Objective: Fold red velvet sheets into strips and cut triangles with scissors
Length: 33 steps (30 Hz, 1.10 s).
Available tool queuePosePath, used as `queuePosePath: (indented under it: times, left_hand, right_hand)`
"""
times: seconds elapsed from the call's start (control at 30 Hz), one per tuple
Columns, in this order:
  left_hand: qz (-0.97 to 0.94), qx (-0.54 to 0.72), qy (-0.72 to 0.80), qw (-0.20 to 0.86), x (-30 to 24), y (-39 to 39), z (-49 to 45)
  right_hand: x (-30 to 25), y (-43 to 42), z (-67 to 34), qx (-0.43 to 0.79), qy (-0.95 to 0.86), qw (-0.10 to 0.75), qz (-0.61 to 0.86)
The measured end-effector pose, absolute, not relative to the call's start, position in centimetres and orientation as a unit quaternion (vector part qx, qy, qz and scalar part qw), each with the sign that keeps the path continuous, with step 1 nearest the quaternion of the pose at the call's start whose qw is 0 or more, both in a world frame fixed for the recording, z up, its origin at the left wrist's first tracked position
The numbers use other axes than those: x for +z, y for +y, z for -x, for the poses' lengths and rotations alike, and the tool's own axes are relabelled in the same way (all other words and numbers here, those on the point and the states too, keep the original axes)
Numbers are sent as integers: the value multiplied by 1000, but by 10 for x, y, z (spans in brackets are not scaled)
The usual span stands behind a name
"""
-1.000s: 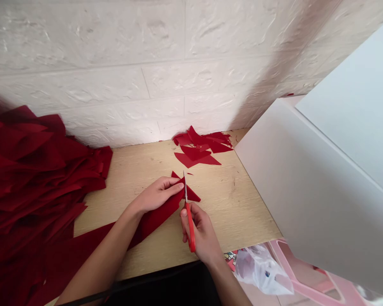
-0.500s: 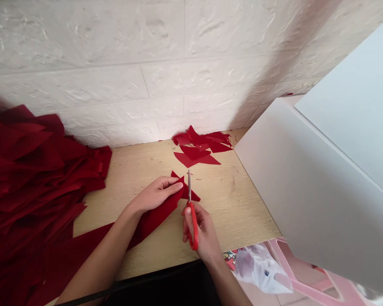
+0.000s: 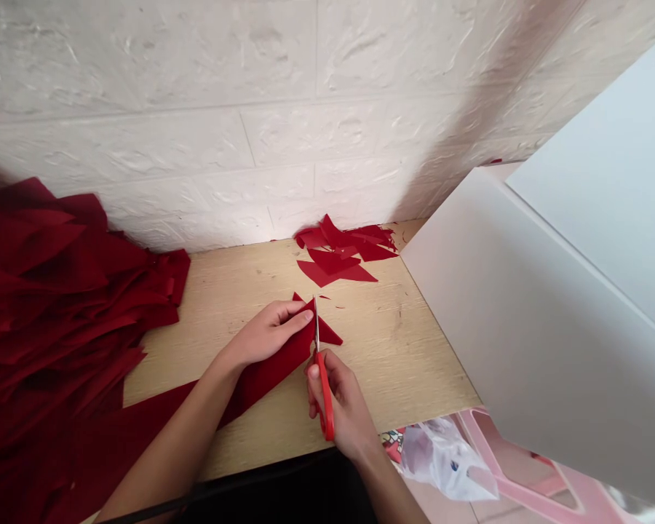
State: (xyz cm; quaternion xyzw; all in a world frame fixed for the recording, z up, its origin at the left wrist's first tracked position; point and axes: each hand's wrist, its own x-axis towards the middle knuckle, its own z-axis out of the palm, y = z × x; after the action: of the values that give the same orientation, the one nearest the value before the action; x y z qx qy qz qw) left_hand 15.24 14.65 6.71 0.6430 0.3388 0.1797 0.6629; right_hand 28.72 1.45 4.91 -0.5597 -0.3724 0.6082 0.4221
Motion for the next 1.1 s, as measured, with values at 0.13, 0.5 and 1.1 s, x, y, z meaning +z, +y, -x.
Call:
queuePosePath:
  times: [0.13,0.5,1.1]
  left_hand:
    - [-653,177,347,649,64,146,-153]
    - [-656,166,365,640,60,146,-155]
    - [-669,187,383,609,69,143,-152]
  right_hand:
    - [47,15,-286,609,-361,424,566]
    - [46,15,-282,599,-343,409,596]
    - [50,16,-293,588,-343,434,590]
